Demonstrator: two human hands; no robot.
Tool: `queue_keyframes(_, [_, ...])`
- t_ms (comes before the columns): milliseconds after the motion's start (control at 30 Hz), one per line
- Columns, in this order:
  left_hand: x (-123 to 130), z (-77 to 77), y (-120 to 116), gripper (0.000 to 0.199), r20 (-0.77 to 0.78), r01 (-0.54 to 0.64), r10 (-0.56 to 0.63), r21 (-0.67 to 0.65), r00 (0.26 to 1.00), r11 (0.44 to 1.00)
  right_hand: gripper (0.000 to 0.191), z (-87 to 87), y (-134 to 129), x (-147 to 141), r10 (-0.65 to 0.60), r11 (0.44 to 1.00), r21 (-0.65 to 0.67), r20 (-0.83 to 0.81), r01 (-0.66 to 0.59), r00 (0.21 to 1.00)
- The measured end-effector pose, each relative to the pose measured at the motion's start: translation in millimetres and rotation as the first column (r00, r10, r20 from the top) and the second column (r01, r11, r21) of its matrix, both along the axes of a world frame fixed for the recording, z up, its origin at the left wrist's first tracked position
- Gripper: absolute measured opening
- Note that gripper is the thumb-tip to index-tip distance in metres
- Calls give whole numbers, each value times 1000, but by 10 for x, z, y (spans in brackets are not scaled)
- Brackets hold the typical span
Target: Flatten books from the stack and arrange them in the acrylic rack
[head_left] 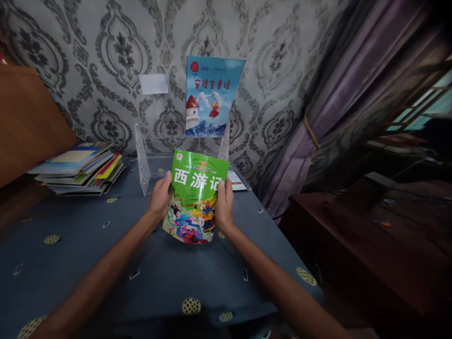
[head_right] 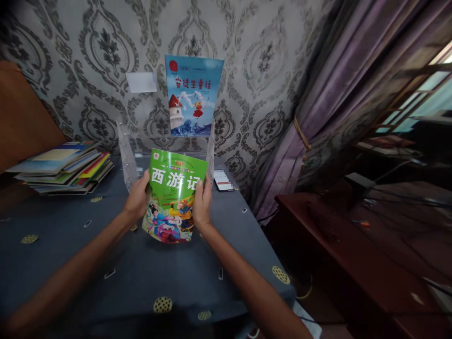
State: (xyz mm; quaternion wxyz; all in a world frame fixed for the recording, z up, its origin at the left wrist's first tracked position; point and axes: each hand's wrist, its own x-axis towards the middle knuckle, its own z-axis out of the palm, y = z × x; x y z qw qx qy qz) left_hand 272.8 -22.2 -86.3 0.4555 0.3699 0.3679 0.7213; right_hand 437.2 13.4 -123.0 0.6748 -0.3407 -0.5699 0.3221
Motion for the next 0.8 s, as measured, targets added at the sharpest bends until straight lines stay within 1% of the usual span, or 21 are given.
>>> queue_keyframes(100, [15,-54,127,59,-10,-29,30,37,1000,999,44,150,70,-3,-1,999,52,-6,1,1000])
queue_keyframes(167, [19,-127,187,62,-28,-54,56,54,998,997,44,185,117,-7,-28,994,105,5,27,1000])
queue_keyframes(233, [14,-209,220,64,-45,-75,78,63,996,995,45,178,149,-14,-58,989,140,13,55,998])
queue_keyframes(333, [-13,-305,220,64,-59,-99,102,53,993,994,44,127,135,-26,-87,981,173,21,82,996])
queue_keyframes(400, [-31,-335,200,62,-67,-117,120,46,991,992,43,68,81,-23,-95,982,166,36,88,995])
queue_keyframes(533, [-38,-341,163,62,-52,-104,107,52,993,993,37,-120,-66,31,-89,995,63,129,81,988])
queue_keyframes(633, [-34,-342,155,61,-38,-99,100,31,994,995,35,-248,-140,74,-61,998,27,191,57,980])
queue_keyframes(700, [-37,-348,151,60,-47,-116,117,19,992,993,34,-288,-159,85,-48,999,28,201,43,978])
queue_keyframes(800, [-45,-362,142,58,-71,-153,153,13,986,988,34,-291,-161,79,-40,999,17,198,38,979])
